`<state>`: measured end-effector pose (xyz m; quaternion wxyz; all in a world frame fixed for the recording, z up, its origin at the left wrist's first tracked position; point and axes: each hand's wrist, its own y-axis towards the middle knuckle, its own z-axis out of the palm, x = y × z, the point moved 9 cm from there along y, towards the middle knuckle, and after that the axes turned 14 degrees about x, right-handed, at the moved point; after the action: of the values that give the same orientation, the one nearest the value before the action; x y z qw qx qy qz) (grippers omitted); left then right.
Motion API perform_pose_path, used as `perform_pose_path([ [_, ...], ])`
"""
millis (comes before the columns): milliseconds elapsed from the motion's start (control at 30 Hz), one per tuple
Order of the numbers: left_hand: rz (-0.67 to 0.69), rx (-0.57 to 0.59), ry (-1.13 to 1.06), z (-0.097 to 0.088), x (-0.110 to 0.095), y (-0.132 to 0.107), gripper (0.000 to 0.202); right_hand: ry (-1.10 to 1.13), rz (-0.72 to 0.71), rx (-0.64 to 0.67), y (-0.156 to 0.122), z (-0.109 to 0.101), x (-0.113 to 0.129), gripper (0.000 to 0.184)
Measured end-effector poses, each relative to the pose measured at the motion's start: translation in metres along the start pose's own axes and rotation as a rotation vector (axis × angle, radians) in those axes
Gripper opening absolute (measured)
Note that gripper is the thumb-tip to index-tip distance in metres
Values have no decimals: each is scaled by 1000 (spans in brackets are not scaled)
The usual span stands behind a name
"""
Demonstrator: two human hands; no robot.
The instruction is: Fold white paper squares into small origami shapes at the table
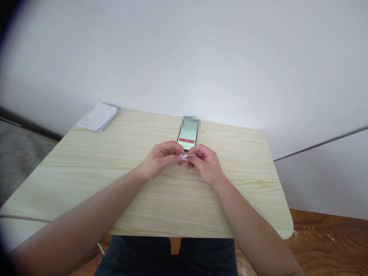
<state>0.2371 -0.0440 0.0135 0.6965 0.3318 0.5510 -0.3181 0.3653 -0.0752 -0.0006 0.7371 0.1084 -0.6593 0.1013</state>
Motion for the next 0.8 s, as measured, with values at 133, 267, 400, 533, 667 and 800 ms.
perform_pose_path([
  [133,8,-31,-12,-2,1,0,9,-36,10,14,0,1,3,19],
  [267,34,-34,7,-3,3,0,9,-72,11,4,-1,-1,4,21],
  [400,26,-83,158,-7,-1,-3,8,-43,40,-19,0,-4,-2,25],
  [533,24,-158,340,-10,-13,-5,6,-68,88,-38,0,-6,-6,27],
  [667,9,-160,377,-10,-15,-5,11,-78,102,-48,0,-7,-6,28],
  [800,-37,-151,325,-11,-8,-4,16,-86,96,-56,0,-8,-6,28],
])
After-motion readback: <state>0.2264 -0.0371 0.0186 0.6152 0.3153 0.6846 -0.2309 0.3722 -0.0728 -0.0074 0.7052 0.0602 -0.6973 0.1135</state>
